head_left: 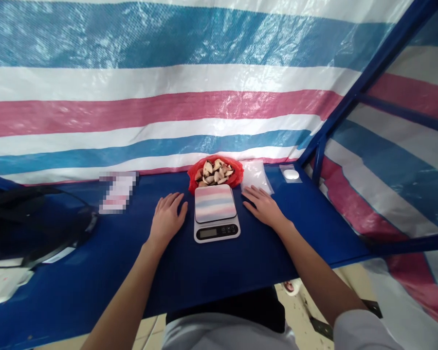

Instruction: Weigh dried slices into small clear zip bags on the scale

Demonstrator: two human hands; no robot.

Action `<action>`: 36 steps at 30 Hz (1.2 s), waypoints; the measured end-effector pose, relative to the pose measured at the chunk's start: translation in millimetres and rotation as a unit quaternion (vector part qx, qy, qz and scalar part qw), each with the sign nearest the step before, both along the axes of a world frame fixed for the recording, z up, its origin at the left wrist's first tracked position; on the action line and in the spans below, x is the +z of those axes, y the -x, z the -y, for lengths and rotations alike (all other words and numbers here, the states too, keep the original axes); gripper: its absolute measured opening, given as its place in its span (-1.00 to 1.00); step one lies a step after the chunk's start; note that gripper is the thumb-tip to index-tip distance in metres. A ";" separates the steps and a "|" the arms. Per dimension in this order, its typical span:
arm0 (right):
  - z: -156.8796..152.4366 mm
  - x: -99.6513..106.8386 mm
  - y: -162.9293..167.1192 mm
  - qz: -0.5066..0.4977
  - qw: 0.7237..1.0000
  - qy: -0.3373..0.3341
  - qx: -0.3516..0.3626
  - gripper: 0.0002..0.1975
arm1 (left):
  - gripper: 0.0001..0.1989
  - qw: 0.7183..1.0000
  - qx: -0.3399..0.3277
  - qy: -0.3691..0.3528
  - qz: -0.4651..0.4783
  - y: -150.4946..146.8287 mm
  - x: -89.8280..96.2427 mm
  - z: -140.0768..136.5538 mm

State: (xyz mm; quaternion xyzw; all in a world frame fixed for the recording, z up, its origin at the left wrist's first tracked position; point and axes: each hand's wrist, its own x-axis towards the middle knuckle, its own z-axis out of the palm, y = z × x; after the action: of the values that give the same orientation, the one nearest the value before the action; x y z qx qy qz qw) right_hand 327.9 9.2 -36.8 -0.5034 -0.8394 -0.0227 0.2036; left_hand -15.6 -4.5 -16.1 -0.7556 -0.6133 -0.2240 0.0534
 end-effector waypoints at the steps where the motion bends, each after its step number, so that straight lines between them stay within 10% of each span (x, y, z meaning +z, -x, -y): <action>1: -0.3 -0.9 -0.7 -0.001 1.000 0.004 0.002 -0.60 | -0.52 1.000 0.000 0.011 -0.013 2.9 -3.7 -0.8; 36: -4.2 -12.7 -5.2 0.011 1.000 0.016 0.006 -0.56 | -0.49 0.996 0.027 0.068 -0.059 -2.3 -9.1 5.1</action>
State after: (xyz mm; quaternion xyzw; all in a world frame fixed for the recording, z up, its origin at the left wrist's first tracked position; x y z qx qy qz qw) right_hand 333.1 13.4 -49.5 -0.5010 -0.8450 -0.0132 0.1863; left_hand -13.3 -9.6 -25.2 -0.7524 -0.6430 -0.1357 0.0442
